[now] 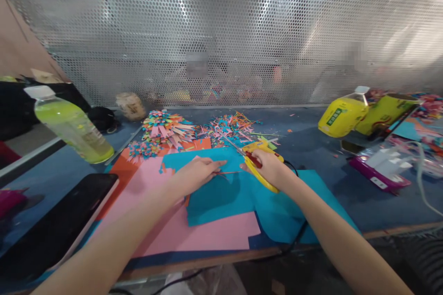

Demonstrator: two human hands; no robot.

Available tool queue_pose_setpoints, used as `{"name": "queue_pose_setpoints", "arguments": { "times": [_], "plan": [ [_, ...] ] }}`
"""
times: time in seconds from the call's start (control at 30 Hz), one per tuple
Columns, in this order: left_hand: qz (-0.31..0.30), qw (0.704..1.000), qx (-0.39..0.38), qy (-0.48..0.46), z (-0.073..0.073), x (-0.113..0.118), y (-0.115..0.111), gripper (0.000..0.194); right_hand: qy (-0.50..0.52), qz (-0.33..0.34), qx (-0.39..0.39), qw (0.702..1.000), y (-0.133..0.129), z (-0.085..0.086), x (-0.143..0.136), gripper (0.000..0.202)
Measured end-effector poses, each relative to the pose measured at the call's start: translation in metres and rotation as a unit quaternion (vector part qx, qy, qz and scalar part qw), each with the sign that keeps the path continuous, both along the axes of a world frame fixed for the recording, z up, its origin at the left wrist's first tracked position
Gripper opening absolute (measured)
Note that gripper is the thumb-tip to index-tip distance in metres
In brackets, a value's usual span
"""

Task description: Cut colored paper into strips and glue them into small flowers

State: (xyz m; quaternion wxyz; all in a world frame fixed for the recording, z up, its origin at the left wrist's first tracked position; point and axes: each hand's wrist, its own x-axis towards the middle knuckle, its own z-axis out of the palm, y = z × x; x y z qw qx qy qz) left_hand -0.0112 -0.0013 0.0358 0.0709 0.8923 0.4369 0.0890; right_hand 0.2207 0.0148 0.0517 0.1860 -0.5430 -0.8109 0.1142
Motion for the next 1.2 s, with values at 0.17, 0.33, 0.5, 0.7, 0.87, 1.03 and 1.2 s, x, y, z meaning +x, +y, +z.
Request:
{"name": "queue_pose_setpoints", "arguments": {
  "times": [0.17,0.33,0.5,0.7,0.87,1.03,1.2],
  "plan": [
    [0.035,0.999,-0.009,-0.003,0.001,0.006,-0.004,0.042,0.001,-0.001,-0.004,1.000,0.002,-0.001,0.002,0.039],
    [0.044,0.997,-0.003,-0.069,-0.008,0.006,-0.003,0.047,-0.001,-0.007,0.001,1.000,0.005,-0.004,0.004,0.042],
    [0.017,0.996,0.006,-0.084,0.002,0.005,0.015,0.033,0.004,-0.009,0.004,1.000,0.006,0.000,0.006,0.041],
    [0.086,0.983,0.120,-0.106,0.038,0.019,0.077,0.023,0.045,-0.031,-0.005,0.998,0.008,0.004,0.009,0.040],
    [0.102,0.981,0.138,-0.090,0.032,0.025,0.114,0.028,0.051,-0.042,-0.005,0.998,0.012,0.001,0.011,0.041],
    [0.030,0.995,0.089,-0.044,0.013,0.014,0.097,0.029,0.038,-0.054,0.005,0.998,0.014,-0.001,0.013,0.043],
    [-0.083,0.996,-0.017,0.004,0.018,-0.016,0.040,0.034,0.045,-0.045,-0.001,0.998,0.013,-0.003,0.011,0.042]
  ]
}}
